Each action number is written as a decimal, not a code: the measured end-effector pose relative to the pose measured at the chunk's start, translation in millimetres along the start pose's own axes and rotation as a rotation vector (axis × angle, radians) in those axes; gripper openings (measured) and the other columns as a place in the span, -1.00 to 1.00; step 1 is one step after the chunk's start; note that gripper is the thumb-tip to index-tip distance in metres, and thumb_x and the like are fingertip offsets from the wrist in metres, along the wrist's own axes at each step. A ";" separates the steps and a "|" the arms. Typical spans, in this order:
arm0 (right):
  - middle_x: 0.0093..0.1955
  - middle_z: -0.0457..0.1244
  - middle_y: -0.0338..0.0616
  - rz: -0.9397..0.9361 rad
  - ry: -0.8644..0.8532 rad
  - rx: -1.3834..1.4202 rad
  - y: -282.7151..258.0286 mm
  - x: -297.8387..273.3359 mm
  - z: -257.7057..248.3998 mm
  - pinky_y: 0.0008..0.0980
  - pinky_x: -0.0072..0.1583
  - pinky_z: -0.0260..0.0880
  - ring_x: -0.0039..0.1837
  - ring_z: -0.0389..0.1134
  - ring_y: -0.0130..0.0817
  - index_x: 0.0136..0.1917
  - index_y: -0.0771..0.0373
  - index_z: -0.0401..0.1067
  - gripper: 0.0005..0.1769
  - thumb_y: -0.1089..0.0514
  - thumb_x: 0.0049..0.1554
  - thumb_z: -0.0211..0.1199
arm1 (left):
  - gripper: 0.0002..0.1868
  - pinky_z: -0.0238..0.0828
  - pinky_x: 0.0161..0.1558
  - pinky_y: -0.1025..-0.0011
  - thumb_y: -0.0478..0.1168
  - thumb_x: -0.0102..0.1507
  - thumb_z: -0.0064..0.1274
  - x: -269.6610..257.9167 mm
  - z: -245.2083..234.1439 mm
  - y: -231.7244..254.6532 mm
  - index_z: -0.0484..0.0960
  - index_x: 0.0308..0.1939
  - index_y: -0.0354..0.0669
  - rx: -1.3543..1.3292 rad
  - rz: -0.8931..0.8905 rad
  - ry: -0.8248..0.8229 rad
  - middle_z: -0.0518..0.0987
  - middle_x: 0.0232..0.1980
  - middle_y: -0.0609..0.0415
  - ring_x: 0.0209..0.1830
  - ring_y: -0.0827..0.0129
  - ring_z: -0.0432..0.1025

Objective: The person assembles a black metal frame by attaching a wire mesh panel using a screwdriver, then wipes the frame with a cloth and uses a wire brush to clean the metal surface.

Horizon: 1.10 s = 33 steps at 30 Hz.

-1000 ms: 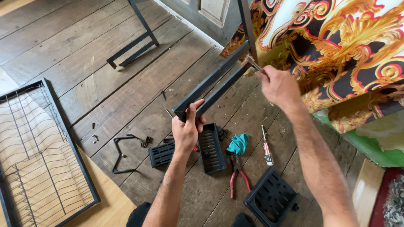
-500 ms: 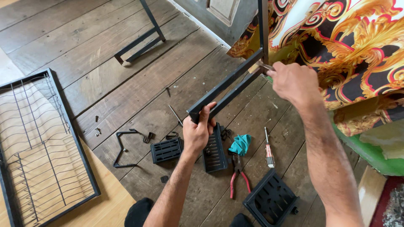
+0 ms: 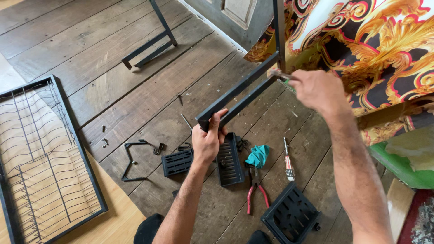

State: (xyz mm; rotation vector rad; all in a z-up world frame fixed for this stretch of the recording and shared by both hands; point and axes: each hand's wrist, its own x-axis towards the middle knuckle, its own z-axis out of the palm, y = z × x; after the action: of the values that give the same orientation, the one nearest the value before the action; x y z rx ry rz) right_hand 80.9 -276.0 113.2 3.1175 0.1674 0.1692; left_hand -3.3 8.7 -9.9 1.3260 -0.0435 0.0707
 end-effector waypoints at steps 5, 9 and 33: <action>-0.08 0.39 0.09 -0.015 0.129 0.230 15.8 -0.5 -1.4 0.03 -0.02 0.39 -0.03 0.42 0.15 0.18 0.07 0.53 -0.69 -0.10 0.34 0.14 | -0.44 0.22 -0.53 0.58 0.12 0.44 -0.12 0.3 -1.6 4.7 0.67 0.18 -0.30 -0.037 -0.030 -0.013 0.53 -0.47 0.20 -0.60 0.63 0.31; -0.07 0.38 0.07 -0.151 0.201 0.485 25.6 6.4 16.6 -0.08 -0.02 0.42 -0.08 0.45 0.03 0.20 0.14 0.48 -0.72 -0.03 0.33 0.18 | -0.42 0.22 -0.53 0.57 0.12 0.45 -0.14 4.7 -5.5 9.6 0.67 0.16 -0.36 -0.073 0.001 0.007 0.53 -0.47 0.18 -0.59 0.62 0.31; -0.18 0.42 -0.22 0.035 0.251 1.474 11.8 82.7 95.2 -0.58 -0.30 0.15 -0.27 0.30 -0.62 0.04 0.32 0.61 -0.85 0.22 0.22 0.44 | -0.45 0.47 -0.46 0.49 0.11 0.42 -0.12 6.0 -32.5 34.8 0.64 0.14 -0.32 -0.070 -0.081 -0.022 0.67 -0.37 -0.01 -0.52 0.46 0.55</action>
State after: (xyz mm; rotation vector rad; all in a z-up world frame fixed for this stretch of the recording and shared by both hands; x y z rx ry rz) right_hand 174.2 -279.7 27.7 4.5354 0.3761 0.7303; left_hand -0.2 48.8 16.3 1.2569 -0.0108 -0.0146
